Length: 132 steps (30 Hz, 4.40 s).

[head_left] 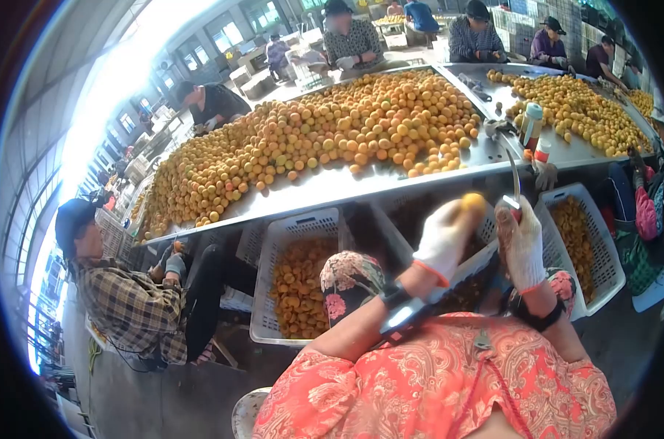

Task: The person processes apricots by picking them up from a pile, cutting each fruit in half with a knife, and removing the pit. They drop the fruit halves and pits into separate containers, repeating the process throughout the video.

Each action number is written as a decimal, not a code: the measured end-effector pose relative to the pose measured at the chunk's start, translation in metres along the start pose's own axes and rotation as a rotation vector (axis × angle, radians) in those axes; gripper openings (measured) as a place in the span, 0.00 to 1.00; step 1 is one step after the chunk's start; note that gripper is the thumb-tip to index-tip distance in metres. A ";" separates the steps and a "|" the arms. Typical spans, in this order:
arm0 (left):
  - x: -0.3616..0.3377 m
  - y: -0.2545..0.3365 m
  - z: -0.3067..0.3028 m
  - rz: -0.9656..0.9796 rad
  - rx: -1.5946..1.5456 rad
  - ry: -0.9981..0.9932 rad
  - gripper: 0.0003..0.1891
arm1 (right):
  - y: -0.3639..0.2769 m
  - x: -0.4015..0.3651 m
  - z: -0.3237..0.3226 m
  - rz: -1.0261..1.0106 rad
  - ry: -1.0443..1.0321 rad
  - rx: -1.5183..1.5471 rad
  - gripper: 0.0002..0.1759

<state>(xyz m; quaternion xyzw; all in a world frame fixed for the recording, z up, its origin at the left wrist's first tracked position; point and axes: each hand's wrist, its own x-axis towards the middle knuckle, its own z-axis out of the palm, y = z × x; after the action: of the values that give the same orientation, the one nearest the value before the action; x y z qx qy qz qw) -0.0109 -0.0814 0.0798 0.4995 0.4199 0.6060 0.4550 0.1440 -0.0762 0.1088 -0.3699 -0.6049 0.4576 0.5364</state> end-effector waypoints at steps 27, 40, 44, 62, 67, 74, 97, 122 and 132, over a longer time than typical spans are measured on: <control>0.006 -0.020 -0.033 0.270 0.244 -0.092 0.23 | 0.026 0.026 0.050 0.349 -0.083 0.370 0.13; 0.007 0.007 0.000 -0.644 -0.711 0.283 0.14 | 0.035 0.011 0.049 -0.068 0.027 0.077 0.10; 0.002 0.015 -0.017 -0.698 -0.788 0.205 0.18 | 0.008 0.004 0.030 0.166 0.070 0.316 0.08; -0.019 0.023 -0.012 0.086 0.117 -0.215 0.06 | -0.012 0.001 0.014 0.345 -0.206 0.452 0.10; -0.019 0.026 -0.008 -0.254 -0.019 -0.136 0.10 | 0.012 0.006 0.020 0.245 -0.112 0.335 0.08; -0.008 0.014 -0.012 -0.326 -0.474 -0.092 0.16 | 0.013 0.006 0.023 -0.092 -0.120 -0.029 0.08; -0.022 0.012 0.012 -0.288 -0.156 -0.053 0.12 | 0.043 0.002 0.009 -0.216 -0.082 -0.261 0.10; 0.183 -0.073 -0.171 -0.231 0.998 0.006 0.20 | 0.167 0.046 -0.021 0.284 -0.109 -0.317 0.15; 0.277 -0.167 -0.154 -0.233 1.600 -0.265 0.19 | 0.170 0.052 -0.031 0.410 -0.128 -0.376 0.15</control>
<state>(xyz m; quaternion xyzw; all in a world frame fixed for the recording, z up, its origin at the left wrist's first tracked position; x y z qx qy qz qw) -0.1652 0.2184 -0.0424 0.6936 0.7172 0.0081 0.0669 0.1593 0.0293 -0.0366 -0.5479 -0.6245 0.4586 0.3153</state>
